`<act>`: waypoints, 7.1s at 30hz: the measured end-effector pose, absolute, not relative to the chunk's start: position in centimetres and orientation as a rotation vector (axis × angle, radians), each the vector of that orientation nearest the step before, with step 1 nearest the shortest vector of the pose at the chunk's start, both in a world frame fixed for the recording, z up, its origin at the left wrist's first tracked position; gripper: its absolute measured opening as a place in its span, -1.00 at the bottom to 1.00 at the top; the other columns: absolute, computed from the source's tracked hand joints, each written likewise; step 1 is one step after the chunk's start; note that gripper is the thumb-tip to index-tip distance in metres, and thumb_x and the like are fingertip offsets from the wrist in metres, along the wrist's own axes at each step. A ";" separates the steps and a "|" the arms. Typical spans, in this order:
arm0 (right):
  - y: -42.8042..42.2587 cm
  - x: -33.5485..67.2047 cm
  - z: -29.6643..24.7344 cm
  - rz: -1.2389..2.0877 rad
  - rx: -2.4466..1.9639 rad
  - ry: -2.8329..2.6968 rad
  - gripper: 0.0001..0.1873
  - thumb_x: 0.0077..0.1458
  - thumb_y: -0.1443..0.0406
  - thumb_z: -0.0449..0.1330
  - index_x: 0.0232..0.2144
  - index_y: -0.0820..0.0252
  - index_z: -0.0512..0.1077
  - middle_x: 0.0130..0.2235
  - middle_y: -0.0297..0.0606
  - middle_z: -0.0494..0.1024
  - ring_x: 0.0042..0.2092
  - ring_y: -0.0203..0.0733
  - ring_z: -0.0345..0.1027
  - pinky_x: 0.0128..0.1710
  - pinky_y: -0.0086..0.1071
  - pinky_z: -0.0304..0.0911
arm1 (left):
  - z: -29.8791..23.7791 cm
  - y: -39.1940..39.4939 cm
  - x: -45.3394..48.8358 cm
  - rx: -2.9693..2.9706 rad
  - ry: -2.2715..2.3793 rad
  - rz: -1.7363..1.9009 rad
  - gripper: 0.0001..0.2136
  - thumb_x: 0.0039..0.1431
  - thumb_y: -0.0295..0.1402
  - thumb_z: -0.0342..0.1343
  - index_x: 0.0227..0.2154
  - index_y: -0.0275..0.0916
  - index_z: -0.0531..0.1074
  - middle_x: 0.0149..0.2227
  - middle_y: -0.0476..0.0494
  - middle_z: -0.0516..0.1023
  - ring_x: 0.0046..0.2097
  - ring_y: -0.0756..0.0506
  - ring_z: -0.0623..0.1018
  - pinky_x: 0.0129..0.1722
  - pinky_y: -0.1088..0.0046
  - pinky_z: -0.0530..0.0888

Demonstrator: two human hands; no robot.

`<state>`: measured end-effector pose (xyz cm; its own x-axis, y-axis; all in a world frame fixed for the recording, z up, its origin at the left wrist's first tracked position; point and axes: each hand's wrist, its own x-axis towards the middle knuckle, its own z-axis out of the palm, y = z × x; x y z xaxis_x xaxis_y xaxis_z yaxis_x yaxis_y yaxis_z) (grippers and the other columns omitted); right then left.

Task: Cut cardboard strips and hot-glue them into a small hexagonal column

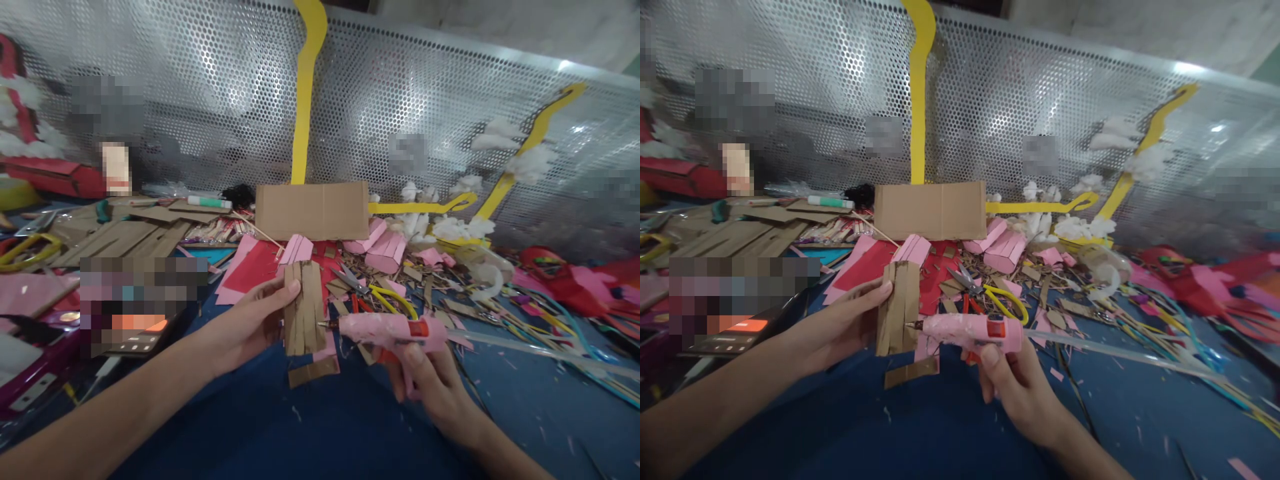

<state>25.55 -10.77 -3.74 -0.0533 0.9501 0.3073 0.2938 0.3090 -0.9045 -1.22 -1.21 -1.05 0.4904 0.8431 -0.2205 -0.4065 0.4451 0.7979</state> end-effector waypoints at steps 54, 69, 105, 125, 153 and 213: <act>-11.1 25.1 -2.9 0.866 -1.305 -1.500 -0.38 0.34 -0.22 0.07 -0.30 0.18 0.52 -0.63 -0.41 0.40 -0.59 -0.28 0.18 -0.52 -0.38 0.18 | -0.4 -1.9 -1.0 0.660 0.850 0.799 -0.78 0.18 -0.34 0.44 -0.13 -0.19 0.64 -0.20 -0.14 0.75 -0.29 -0.07 0.70 -0.31 0.48 0.61; -11.1 25.3 -3.2 0.879 -1.305 -1.545 -0.37 0.36 -0.23 0.04 -0.28 0.16 0.52 -0.62 -0.43 0.39 -0.58 -0.25 0.22 -0.47 -0.34 0.30 | -0.4 -1.6 -1.0 0.686 0.770 0.835 -0.87 0.22 -0.32 0.39 -0.21 -0.23 0.67 -0.26 -0.20 0.75 -0.27 -0.13 0.71 -0.31 0.44 0.62; -10.9 25.4 -3.9 0.803 -1.296 -1.536 -0.43 0.38 -0.17 0.07 -0.31 0.17 0.50 -0.63 -0.43 0.41 -0.61 -0.29 0.19 -0.52 -0.37 0.21 | -0.2 -1.6 -0.9 0.658 0.821 0.812 -0.94 0.27 -0.36 0.36 -0.22 -0.18 0.66 -0.27 -0.10 0.76 -0.31 -0.04 0.71 -0.35 0.52 0.63; -11.1 25.3 -3.6 0.832 -1.268 -1.534 -0.43 0.40 -0.17 0.05 -0.29 0.17 0.51 -0.62 -0.43 0.41 -0.58 -0.29 0.20 -0.51 -0.38 0.19 | -0.4 -1.8 -1.0 0.697 0.815 0.773 -0.87 0.29 -0.36 0.34 -0.12 -0.21 0.64 -0.25 -0.11 0.76 -0.32 -0.05 0.73 -0.38 0.51 0.65; -10.9 25.6 -3.7 0.858 -1.251 -1.571 -0.43 0.42 -0.15 0.00 -0.26 0.18 0.50 -0.62 -0.41 0.40 -0.59 -0.26 0.18 -0.51 -0.37 0.18 | -0.3 -1.6 -0.8 0.651 0.873 0.813 -0.89 0.30 -0.33 0.33 -0.16 -0.21 0.64 -0.25 -0.13 0.74 -0.32 -0.06 0.70 -0.37 0.48 0.63; -11.3 25.0 -3.1 0.841 -1.357 -1.506 -0.38 0.35 -0.24 0.05 -0.30 0.16 0.50 -0.64 -0.42 0.40 -0.59 -0.27 0.25 -0.49 -0.36 0.31 | 0.1 -1.7 -0.9 0.663 0.791 0.822 -0.92 0.36 -0.40 0.25 -0.23 -0.23 0.64 -0.29 -0.17 0.74 -0.31 -0.08 0.71 -0.31 0.46 0.66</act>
